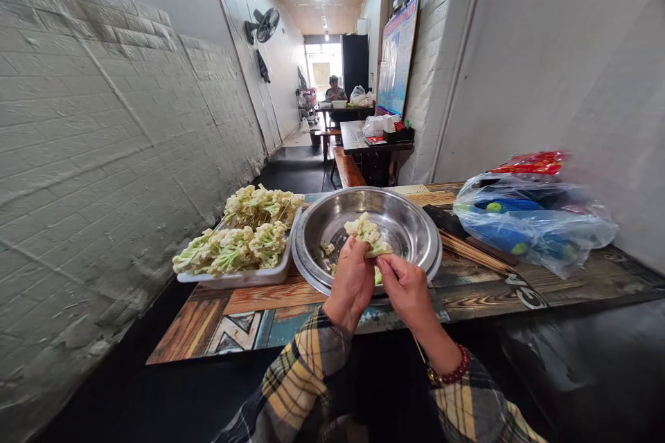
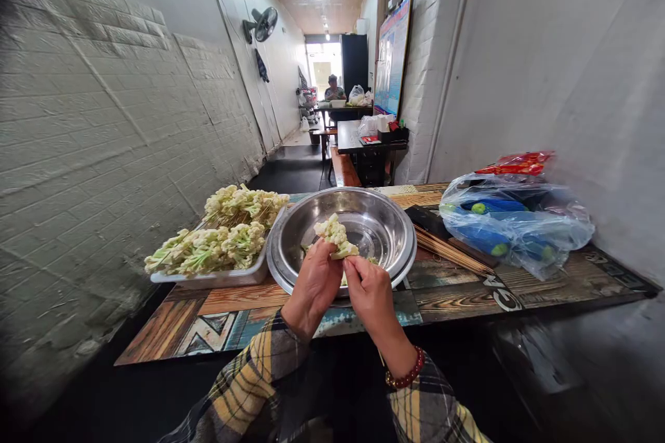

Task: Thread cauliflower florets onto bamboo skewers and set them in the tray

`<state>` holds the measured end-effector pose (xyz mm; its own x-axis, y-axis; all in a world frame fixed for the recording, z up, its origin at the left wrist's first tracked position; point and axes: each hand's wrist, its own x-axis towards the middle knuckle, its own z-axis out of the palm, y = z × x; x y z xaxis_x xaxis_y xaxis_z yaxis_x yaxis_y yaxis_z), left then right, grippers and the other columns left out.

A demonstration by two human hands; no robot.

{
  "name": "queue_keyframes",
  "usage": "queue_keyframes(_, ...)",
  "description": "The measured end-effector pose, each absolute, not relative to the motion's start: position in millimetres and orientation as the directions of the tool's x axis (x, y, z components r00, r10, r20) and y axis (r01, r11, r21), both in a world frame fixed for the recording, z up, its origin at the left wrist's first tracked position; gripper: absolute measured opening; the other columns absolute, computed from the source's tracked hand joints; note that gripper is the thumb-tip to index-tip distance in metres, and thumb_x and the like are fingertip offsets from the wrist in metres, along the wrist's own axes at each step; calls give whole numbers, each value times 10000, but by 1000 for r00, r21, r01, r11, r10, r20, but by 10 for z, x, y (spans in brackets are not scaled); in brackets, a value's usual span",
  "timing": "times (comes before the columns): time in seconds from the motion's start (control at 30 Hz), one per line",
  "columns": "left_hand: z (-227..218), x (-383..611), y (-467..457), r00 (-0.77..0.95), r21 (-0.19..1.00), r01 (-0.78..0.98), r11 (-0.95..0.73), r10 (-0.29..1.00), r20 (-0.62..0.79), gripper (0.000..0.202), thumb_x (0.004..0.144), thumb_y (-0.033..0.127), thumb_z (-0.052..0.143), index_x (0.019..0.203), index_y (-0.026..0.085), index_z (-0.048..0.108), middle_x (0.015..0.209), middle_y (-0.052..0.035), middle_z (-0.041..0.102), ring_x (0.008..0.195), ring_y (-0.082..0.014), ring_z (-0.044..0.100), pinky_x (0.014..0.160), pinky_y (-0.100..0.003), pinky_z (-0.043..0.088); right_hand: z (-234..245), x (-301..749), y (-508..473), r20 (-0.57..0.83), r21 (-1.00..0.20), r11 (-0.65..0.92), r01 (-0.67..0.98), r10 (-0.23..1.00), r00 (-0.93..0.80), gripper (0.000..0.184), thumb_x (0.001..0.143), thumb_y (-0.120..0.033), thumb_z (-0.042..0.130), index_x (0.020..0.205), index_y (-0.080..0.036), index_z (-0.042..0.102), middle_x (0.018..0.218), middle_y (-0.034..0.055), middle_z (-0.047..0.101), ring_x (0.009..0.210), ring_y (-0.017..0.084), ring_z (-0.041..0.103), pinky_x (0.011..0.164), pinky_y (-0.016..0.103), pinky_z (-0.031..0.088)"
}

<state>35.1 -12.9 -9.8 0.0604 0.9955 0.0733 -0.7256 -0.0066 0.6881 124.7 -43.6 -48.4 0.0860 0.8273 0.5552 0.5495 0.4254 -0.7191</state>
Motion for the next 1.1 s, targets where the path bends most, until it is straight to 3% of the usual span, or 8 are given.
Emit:
queue_keyframes(0.3,-59,264,-145,103,696,-717,35,993,57,162,649,151,610,800,176,558,768,16,586,670,-97,527,640,-230,404,-465,1246,-466,552,-707,426,564,831,64,316,933,-329,439,840,-162,691,705,39,703,655,175,640,617,261,437)
queue_keyframes(0.43,-5,225,-104,58,679,-734,16,998,40,134,671,204,607,793,180,557,757,14,584,667,-98,533,653,-230,416,-488,1240,-467,564,-680,439,587,825,37,321,937,-337,433,839,-167,688,712,43,706,656,180,640,606,264,430)
queue_keyframes(0.57,15,242,-54,-23,678,-735,-31,1000,21,269,645,163,620,906,196,567,783,26,593,676,-91,541,641,-216,409,-520,1241,-458,576,-662,446,603,817,27,310,937,-325,430,846,-174,684,716,40,705,654,179,640,604,264,426)
queue_keyframes(0.73,-13,290,-7,-108,726,-681,-89,994,20,265,628,137,608,881,188,547,721,41,559,619,-79,508,606,-215,386,-537,1246,-455,587,-656,456,602,810,26,306,936,-319,429,852,-177,687,716,36,704,666,177,647,626,267,442)
queue_keyframes(1.1,-22,306,-31,-81,740,-665,-99,995,61,325,608,153,643,914,188,539,737,38,575,633,-85,522,616,-216,382,-524,1234,-486,598,-655,443,612,799,62,331,941,-334,414,820,-170,674,719,47,711,662,178,648,626,269,445)
